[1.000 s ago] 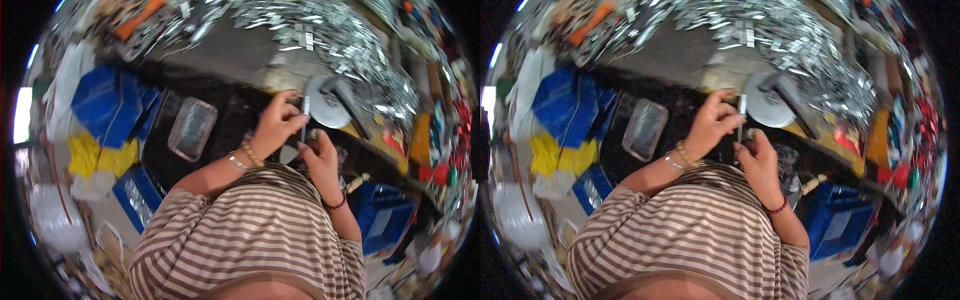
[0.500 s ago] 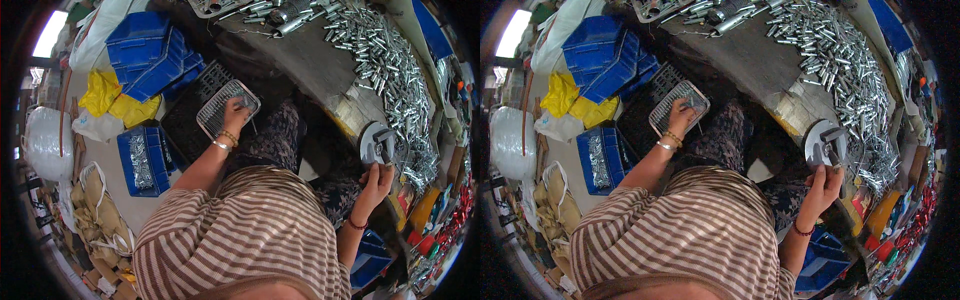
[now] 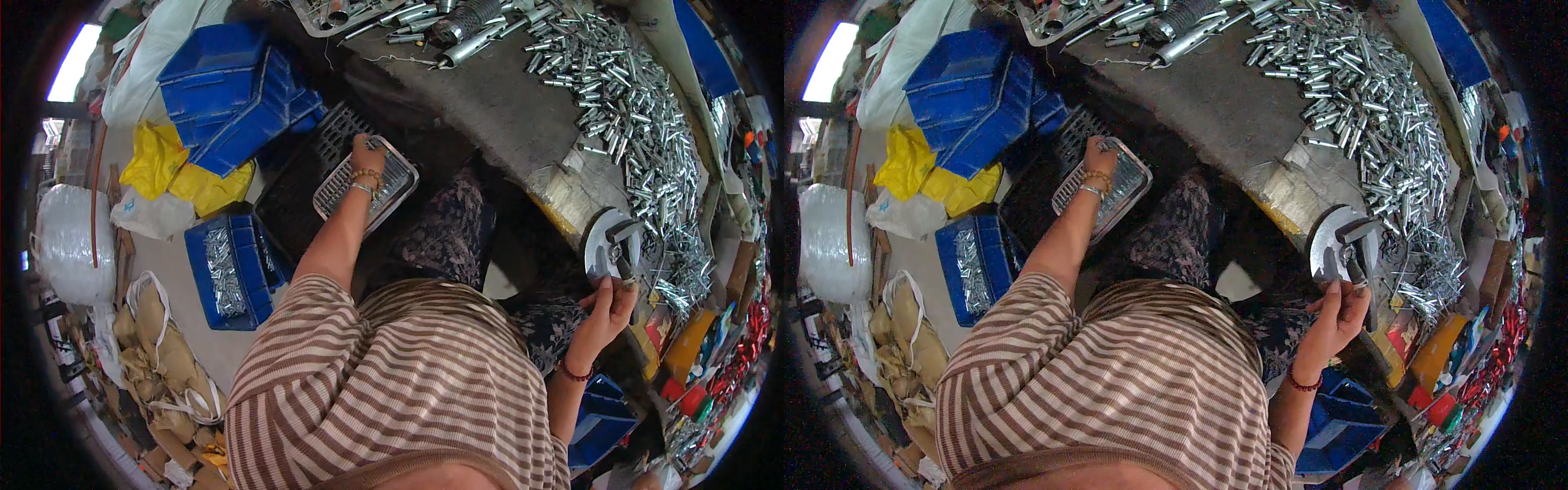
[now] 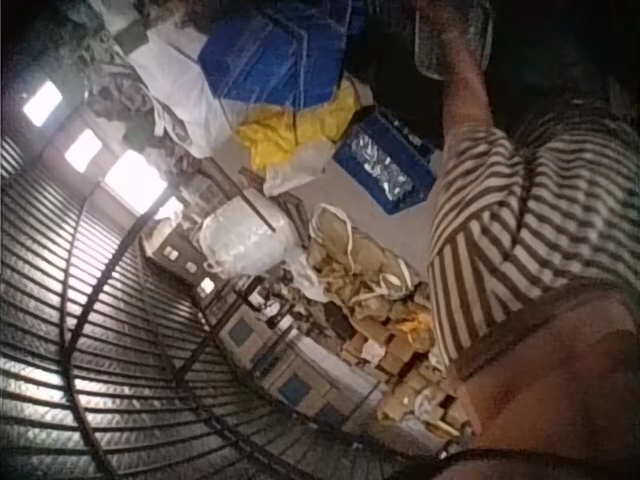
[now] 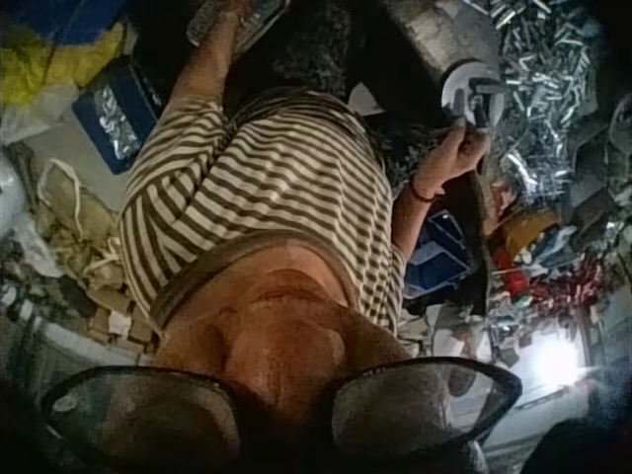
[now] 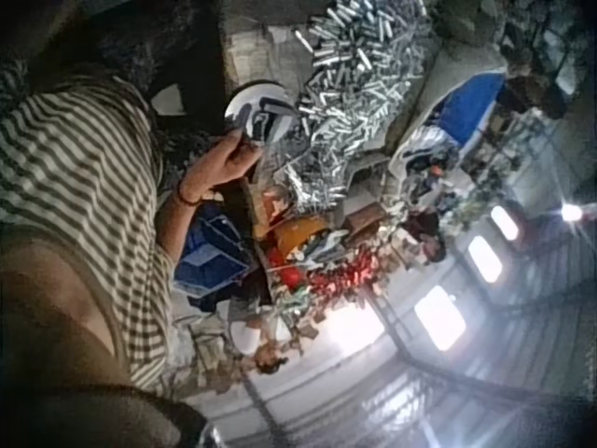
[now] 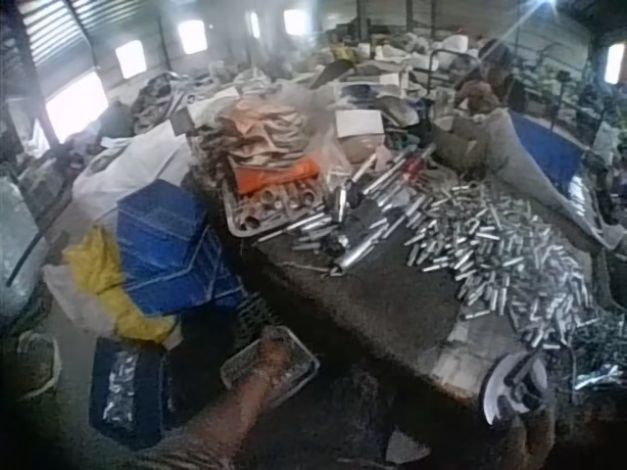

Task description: The person assembles metal components by inserting pins into metal tubes, securing them using a hand tool against a metal plate, and placing the assembled parts into a metal tray.

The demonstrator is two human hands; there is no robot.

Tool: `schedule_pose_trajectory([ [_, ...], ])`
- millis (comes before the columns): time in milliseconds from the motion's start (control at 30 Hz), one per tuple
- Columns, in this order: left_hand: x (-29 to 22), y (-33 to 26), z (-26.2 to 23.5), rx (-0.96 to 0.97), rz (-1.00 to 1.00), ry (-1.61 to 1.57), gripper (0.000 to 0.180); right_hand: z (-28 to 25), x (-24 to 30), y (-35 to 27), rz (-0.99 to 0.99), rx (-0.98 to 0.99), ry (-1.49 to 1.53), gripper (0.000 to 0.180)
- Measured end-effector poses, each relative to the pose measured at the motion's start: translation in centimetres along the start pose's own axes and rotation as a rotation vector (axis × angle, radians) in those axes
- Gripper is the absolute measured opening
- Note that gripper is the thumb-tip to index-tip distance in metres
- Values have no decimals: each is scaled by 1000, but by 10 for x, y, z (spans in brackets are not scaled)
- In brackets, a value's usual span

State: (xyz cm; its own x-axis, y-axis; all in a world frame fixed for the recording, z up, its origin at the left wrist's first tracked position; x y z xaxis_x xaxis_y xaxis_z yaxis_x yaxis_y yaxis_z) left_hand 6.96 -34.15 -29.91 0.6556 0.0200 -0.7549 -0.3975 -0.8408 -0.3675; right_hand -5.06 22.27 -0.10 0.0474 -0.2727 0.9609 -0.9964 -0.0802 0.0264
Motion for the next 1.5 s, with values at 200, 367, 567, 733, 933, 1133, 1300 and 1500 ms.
schedule_pose_trajectory([
  [200,-27,13,3,4,143,304,55,4,10,-3,-6,-65,8,13],
  [367,-32,11,5,41,198,543,49,1,3,-4,-10,-43,21,15],
  [567,-16,26,-16,6,170,417,55,4,3,-4,-11,-23,31,15],
  [733,-24,33,-50,-110,254,342,41,5,5,-6,-8,-67,70,15],
  [933,-141,-69,-103,-400,622,-276,36,13,2,3,41,-1,76,8],
  [1133,-337,-221,-23,321,905,-221,16,12,10,-2,0,30,79,9],
  [1300,-410,-305,80,467,1386,270,18,3,26,-13,-61,47,73,9],
  [1500,-412,-304,133,407,1451,608,22,-53,56,-21,-212,-50,-326,14],
])
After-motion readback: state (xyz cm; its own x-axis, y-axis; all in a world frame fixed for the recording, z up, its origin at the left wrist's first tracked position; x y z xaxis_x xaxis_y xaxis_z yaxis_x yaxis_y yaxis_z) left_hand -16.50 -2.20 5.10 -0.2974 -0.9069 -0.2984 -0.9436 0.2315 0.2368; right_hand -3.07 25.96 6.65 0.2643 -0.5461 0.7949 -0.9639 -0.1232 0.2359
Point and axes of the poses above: each hand's wrist, its own y-axis towards the middle knuckle, its own z-axis out of the palm, x = y × z, the point moved 9 cm from there along y, towards the middle knuckle, and after that the axes turned 7 degrees about x, right-handed, at the moved point
